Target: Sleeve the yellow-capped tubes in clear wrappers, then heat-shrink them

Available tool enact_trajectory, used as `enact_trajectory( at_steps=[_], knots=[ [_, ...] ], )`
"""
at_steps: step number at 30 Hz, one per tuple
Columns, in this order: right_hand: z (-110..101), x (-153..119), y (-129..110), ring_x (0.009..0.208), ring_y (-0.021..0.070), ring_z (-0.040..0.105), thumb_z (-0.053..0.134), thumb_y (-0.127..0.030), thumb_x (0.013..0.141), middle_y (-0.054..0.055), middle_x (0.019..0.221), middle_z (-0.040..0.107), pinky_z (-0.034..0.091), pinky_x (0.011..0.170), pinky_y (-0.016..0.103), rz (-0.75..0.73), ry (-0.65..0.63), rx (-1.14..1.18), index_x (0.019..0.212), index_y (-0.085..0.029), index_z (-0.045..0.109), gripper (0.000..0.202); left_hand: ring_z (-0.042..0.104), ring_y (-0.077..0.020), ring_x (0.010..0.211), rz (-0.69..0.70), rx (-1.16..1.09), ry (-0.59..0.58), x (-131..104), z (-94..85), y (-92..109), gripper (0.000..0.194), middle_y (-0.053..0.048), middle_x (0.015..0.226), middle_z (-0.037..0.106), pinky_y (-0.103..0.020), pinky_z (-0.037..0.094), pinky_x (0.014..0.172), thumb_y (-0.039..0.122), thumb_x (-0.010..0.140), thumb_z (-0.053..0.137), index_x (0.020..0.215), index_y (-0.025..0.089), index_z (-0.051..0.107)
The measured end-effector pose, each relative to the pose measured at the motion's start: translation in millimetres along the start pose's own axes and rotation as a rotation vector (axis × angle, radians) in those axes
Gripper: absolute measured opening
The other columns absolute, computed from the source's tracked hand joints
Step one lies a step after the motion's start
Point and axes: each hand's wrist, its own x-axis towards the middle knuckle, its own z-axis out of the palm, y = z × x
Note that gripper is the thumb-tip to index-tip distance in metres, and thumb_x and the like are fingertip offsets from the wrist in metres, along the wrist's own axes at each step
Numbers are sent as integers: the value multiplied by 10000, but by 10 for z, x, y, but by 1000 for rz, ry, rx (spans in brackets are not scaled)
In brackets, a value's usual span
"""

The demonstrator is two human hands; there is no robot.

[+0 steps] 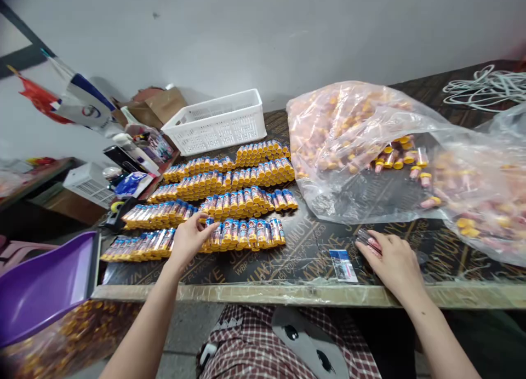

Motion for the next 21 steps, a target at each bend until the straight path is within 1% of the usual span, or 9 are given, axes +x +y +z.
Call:
enact_trajectory(
  at_steps=[3,6,8,10,12,14,16,19,21],
  knots=[
    [-28,5,-55,827,311,568,386,-636,794,146,843,616,442,739,442,7,2,22,1040,-184,638,573,610,-224,709,4,151,-30,14,-23,33,469,-66,712,657,-251,346,593,574,804,476,1043,195,613],
    [-86,18,-130,832,291,560,373,-521,842,136,845,614,437,771,443,33,5,109,1014,-153,652,493,598,-240,677,-18,238,75,-34,-61,166,503,-81,689,650,-263,320,582,562,843,418,1122,186,603],
    [-134,18,-189,840,281,555,369,-418,862,144,852,618,426,794,442,60,8,185,996,-131,663,433,567,-209,615,4,178,204,-116,-61,325,466,-60,639,620,-256,307,575,537,853,422,1069,185,636],
    [-174,13,-235,854,272,553,394,-356,859,149,884,629,426,799,424,84,-8,177,997,-125,667,383,517,-160,556,72,-19,269,-232,9,547,408,-24,580,572,-240,309,570,513,843,461,945,177,668],
    [-201,8,-261,867,256,553,419,-313,857,142,919,635,427,794,390,117,-26,146,1028,-133,660,346,477,-128,524,171,-295,157,-367,187,824,349,-1,558,550,-227,323,561,479,829,503,840,171,665],
    [-221,4,-274,860,244,552,441,-292,853,120,915,641,424,779,371,150,-45,115,1026,-161,664,311,492,-125,540,303,-520,-114,-499,476,1134,275,-6,607,590,-226,350,565,417,822,528,794,175,657],
    [-243,-1,-288,856,238,549,458,-288,850,106,909,644,415,778,367,181,-55,91,991,-177,673,280,552,-146,627,431,-602,-363,-597,825,1446,185,-33,729,646,-242,390,628,343,799,565,802,184,658],
    [-280,-6,-321,868,237,541,460,-301,858,102,906,641,398,786,363,207,-59,80,935,-182,674,257,582,-193,760,511,-487,-468,-642,1291,1836,210,-74,869,651,-285,404,711,325,747,635,898,180,645],
    [-301,-7,-344,885,241,534,444,-312,873,101,916,637,388,788,365,209,-58,91,940,-187,659,258,582,-216,833,517,-348,-479,-628,1487,1998,248,-90,912,633,-294,396,728,340,735,656,919,176,627]
  ],
)
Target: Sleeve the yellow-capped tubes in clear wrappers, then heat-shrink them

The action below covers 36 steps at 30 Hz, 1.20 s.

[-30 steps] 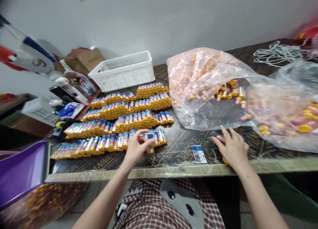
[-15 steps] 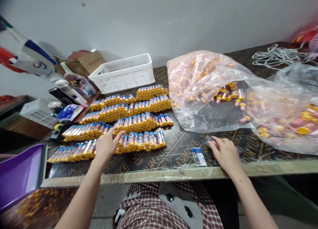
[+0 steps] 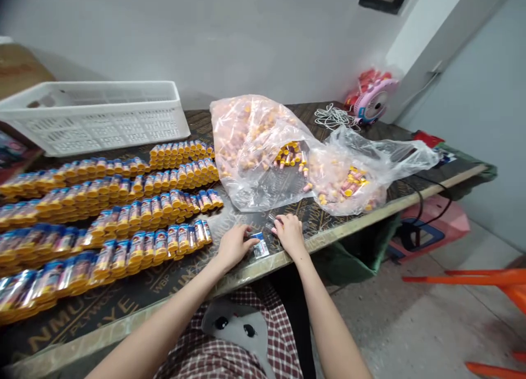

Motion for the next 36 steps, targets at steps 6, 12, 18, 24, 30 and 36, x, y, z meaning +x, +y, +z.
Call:
enact_trajectory(
  at_steps=[6,12,18,24,30,36],
  knots=[
    [-41,-14,-56,895,230,538,394,-329,914,78,951,627,382,799,380,0,63,111,1037,-205,580,256,573,-183,770,-54,54,31,105,164,-74,106,-42,824,631,-264,366,666,276,736,656,763,186,607],
    [-153,-71,-124,925,197,541,408,-335,917,86,1003,564,429,835,357,14,280,280,1105,-182,561,286,577,-172,764,-6,-24,46,70,188,-147,55,-38,776,653,-259,367,692,225,757,623,722,190,648],
    [-258,-240,-215,808,171,553,525,-320,870,46,873,550,472,742,326,92,491,392,981,-168,583,196,586,-170,747,31,117,5,51,147,-80,65,-27,776,655,-252,355,664,204,787,572,774,206,635],
    [-402,-575,-419,910,187,575,617,-238,809,45,907,579,470,840,357,34,467,548,840,-201,654,61,557,-166,773,64,44,118,15,113,-33,41,-33,790,607,-257,367,678,155,746,561,714,181,563],
    [-582,-891,-610,967,196,574,583,-182,824,58,1022,576,501,809,341,67,397,641,1045,-249,646,239,498,-99,488,-267,-930,83,-66,-24,56,208,50,536,523,-219,402,531,224,664,629,741,186,441],
    [-649,-1025,-769,951,193,591,604,-139,810,56,1024,615,510,809,337,60,422,678,1054,-246,644,269,571,-87,574,-431,-1365,17,-174,-187,105,410,-28,698,646,-212,480,588,279,498,806,812,106,606]
  ],
)
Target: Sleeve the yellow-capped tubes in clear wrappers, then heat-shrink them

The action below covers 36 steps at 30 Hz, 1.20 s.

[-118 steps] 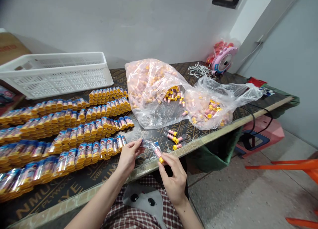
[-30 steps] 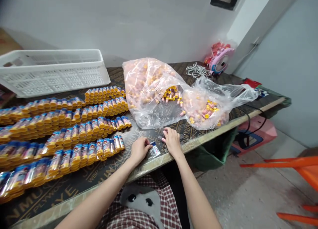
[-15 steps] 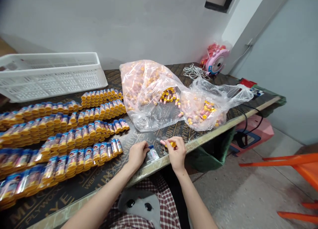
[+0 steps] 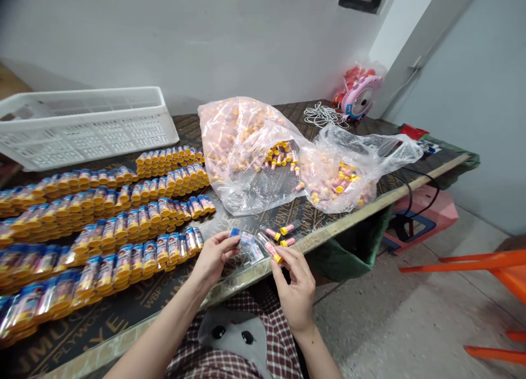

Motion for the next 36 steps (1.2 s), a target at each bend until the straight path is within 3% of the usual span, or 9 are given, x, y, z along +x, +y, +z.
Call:
enact_trajectory(
  at_steps=[3,8,16,22,36],
  knots=[
    [33,-39,-15,965,201,590,597,-126,811,65,1045,609,513,814,349,-8,-20,31,1082,-247,639,299,561,-76,553,-13,-68,29,-33,-12,23,363,-19,652,632,-202,480,572,346,486,824,675,100,635],
    [69,-74,-22,978,199,582,588,-91,812,64,1047,607,498,852,372,-58,-35,14,1110,-263,631,347,554,-80,523,27,-58,110,-57,-28,45,392,-15,585,618,-194,457,542,406,448,833,617,102,651],
    [72,-95,-23,995,205,576,576,-66,812,73,1067,596,491,872,393,-91,-62,-10,1147,-261,613,389,551,-93,532,51,0,154,-90,-36,33,415,-9,579,602,-206,444,556,456,463,811,607,105,644],
    [87,-146,-22,993,202,580,574,-75,811,69,1053,592,498,859,376,-76,-175,10,1102,-247,629,343,528,-91,536,181,96,141,-66,-66,-29,413,-7,591,599,-202,440,547,512,574,739,641,116,643],
    [95,-112,-116,995,215,581,549,-46,807,76,1071,600,500,869,408,-201,-97,-93,1181,-278,596,442,532,-97,556,173,91,165,-83,-123,2,409,-8,606,585,-200,455,568,508,569,747,632,119,636]
  ],
)
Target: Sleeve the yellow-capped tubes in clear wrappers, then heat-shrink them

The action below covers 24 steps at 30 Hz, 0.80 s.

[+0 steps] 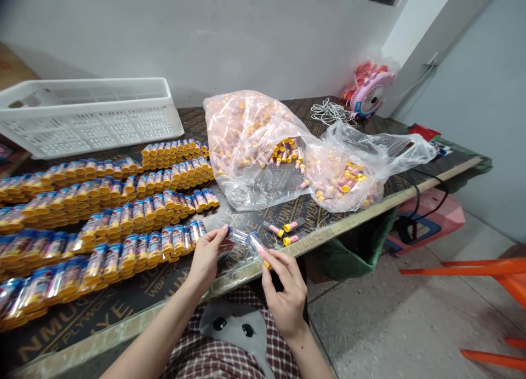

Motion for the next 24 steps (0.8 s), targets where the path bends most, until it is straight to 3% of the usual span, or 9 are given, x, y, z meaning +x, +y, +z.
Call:
enact_trajectory(
  at_steps=[6,11,14,18,21,24],
  knots=[
    [37,-32,-43,1005,204,587,534,-43,807,71,1078,592,511,872,364,-19,-108,34,1191,-278,591,454,521,-98,571,39,70,-65,-45,25,-21,443,-12,637,579,-195,451,546,560,658,661,658,119,630],
    [60,-51,17,1036,194,572,427,-52,859,70,1103,573,496,892,365,42,-202,92,1193,-282,582,434,589,-129,697,-93,-48,-253,-133,72,29,459,-43,825,633,-243,503,640,456,656,716,987,148,636],
    [58,-33,68,988,197,578,489,-57,814,66,1045,565,507,861,371,26,-190,59,1218,-279,547,464,604,-126,656,-182,-99,-319,-188,84,77,537,-46,786,648,-268,510,655,383,636,755,1097,159,592],
    [45,21,111,1204,279,451,557,-77,705,103,1310,433,418,980,496,5,-232,48,1352,-272,374,701,599,-120,642,-237,-29,-462,-274,74,116,383,-84,782,656,-235,495,628,368,627,764,884,99,674],
    [41,42,125,1310,299,343,530,-80,649,100,1469,261,380,1020,505,39,-346,202,1405,-262,258,824,582,-106,613,-280,25,-541,-340,53,110,343,-83,759,650,-214,482,597,369,643,754,833,91,689],
    [51,28,127,1274,265,412,501,-70,621,102,1426,352,400,1022,451,86,-438,341,1404,-251,253,841,562,-90,578,-306,39,-552,-385,29,85,318,-56,715,635,-201,472,574,376,658,742,814,105,683]
  ],
)
